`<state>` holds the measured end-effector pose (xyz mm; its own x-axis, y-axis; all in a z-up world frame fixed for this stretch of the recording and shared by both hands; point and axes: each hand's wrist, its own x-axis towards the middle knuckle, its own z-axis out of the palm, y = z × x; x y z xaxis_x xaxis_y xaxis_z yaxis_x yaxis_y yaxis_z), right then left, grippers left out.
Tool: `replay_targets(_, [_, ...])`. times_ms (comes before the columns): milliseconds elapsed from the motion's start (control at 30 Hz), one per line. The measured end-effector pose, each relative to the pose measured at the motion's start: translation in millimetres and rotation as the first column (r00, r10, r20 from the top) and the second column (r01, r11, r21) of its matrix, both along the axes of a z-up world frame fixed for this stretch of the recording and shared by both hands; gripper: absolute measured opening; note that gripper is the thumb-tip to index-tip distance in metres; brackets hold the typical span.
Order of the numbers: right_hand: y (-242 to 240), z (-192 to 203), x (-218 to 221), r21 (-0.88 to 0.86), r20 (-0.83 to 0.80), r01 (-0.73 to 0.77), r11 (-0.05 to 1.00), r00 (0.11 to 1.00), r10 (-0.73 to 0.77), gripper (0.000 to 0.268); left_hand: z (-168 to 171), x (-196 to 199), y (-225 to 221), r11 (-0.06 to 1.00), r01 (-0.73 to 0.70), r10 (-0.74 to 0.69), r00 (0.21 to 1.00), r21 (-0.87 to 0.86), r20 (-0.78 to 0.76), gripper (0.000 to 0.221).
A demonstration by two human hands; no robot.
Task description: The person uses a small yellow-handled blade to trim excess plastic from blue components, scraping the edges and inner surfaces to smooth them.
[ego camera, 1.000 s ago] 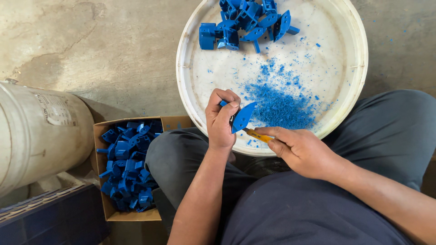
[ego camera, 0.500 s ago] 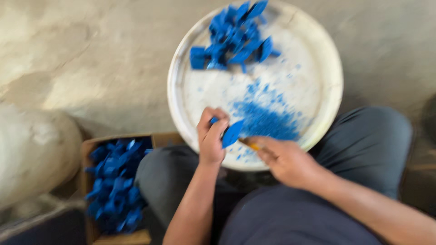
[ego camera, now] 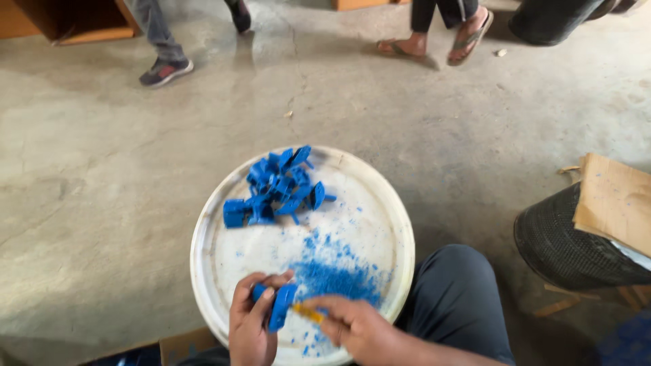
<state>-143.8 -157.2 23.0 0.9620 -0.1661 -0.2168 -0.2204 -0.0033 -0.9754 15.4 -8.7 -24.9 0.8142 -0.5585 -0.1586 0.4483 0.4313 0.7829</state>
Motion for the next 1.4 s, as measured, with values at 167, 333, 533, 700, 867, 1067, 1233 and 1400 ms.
replay_targets(167, [1,-17,5,0.275,-0.149,0.215,0.937,0.972,-0.18,0.044,-5,-10,12,0.995,0.095,-0.096,0.995,-0.027,-0.027,0.027])
replay_targets(333, [8,4,2,0.478,-0.219,0.249,0.842,0.963,-0.16,0.044,19,-19,16,0.969,0.212,-0.208,0.977,-0.127,0.046,0.035])
replay_targets(533, [11,5,1,0.292,-0.191,0.195,0.936,0.971,-0.142,0.043,33,-16,11,0.995,0.089,-0.09,0.996,-0.052,-0.011,0.021])
replay_targets(700, [8,8,-4,-0.399,-0.118,-0.009,0.917,0.992,-0.042,0.04,21,-13,14,0.994,-0.081,0.077,0.995,0.075,0.059,0.004])
replay_targets(867, [14,20,-5,-0.567,0.059,-0.041,0.823,0.994,0.09,0.036,16,-14,15,0.998,-0.063,0.061,0.992,0.012,0.114,0.007])
replay_targets(1067, [13,24,1,-0.432,-0.118,-0.09,0.897,0.992,0.043,0.037,13,-16,14,1.0,-0.006,0.007,0.978,-0.005,0.211,0.009])
replay_targets(1233, [18,10,-3,-0.122,-0.235,-0.089,0.989,0.97,0.058,0.038,14,-21,15,1.0,-0.027,0.024,0.98,0.014,0.199,0.008])
replay_targets(1400, [17,4,-2,-0.173,-0.164,-0.091,0.981,0.985,0.063,0.039,14,-21,13,0.998,-0.067,0.069,0.981,-0.019,0.182,0.009])
